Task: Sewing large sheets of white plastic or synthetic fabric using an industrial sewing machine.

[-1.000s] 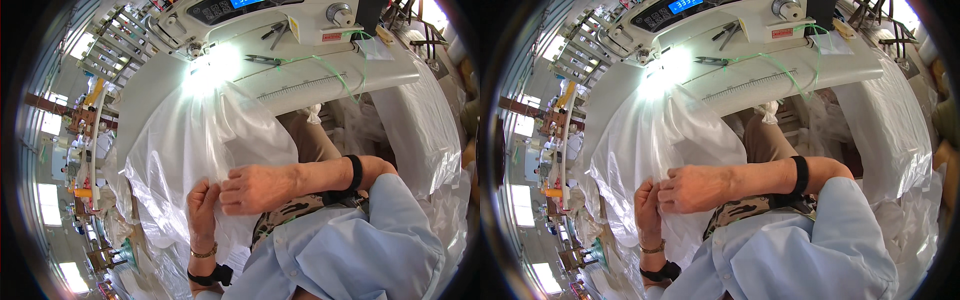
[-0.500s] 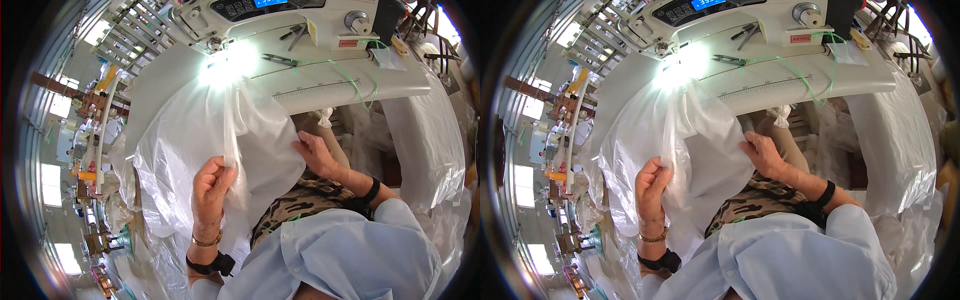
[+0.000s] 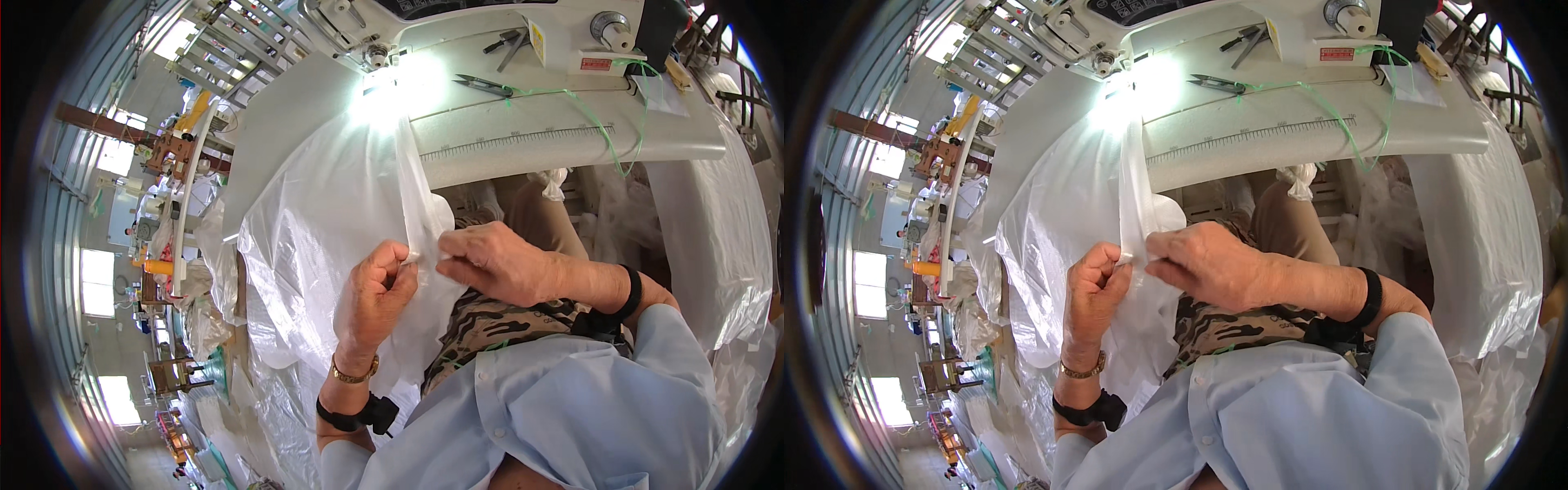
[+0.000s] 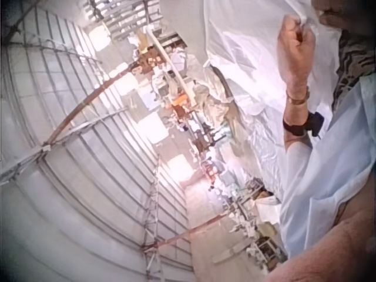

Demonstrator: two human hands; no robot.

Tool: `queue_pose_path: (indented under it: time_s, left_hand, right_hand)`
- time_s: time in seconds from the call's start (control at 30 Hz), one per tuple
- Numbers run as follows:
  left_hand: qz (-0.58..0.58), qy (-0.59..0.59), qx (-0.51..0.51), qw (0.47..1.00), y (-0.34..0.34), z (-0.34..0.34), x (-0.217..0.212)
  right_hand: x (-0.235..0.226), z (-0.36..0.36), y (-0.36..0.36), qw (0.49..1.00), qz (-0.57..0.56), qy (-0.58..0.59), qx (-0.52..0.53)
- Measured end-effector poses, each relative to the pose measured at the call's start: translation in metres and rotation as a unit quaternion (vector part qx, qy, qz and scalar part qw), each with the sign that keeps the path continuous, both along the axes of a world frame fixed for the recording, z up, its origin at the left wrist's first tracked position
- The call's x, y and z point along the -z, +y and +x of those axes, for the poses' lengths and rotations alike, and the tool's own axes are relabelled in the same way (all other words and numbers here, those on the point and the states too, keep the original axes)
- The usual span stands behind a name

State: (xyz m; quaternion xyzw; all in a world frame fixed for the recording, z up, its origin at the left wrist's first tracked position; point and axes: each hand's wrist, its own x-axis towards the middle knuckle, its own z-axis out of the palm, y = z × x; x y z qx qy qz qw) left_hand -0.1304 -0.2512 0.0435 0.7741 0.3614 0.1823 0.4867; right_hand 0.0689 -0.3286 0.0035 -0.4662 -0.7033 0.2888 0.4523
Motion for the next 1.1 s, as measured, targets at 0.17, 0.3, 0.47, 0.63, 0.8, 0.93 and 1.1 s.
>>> queue_pose_path:
  time_s: [0.17,0.3,0.47,0.63,0.8,0.93,1.1]
  left_hand:
    - [0.017,0.014,-0.003,1.000,-0.001,0.003,0.004]
    - [0.020,-0.009,-0.015,1.000,0.001,-0.004,0.010]
    - [-0.056,-0.077,-0.032,0.995,0.007,-0.009,0.017]
    - [-0.005,-0.042,-0.101,0.994,0.009,-0.021,0.010]
    - [0.122,0.038,-0.076,0.989,0.031,-0.043,-0.035]
    - [0.186,0.098,-0.036,0.977,0.043,-0.034,-0.072]
    - [0.469,0.151,0.161,0.855,0.052,-0.011,-0.115]
  right_hand:
    - [0.004,-0.018,0.001,0.997,0.064,-0.020,-0.042]
    - [0.010,-0.034,0.000,0.987,0.139,-0.075,-0.031]
    - [0.016,-0.042,0.008,0.978,0.186,-0.088,-0.045]
    - [0.044,-0.028,0.014,0.983,0.086,0.116,0.113]
    - [0.120,-0.075,0.074,0.944,0.045,0.215,0.247]
    - [0.075,-0.126,0.138,0.939,-0.253,0.231,-0.028]
    - [0.032,-0.162,0.203,0.927,-0.035,0.251,-0.276]
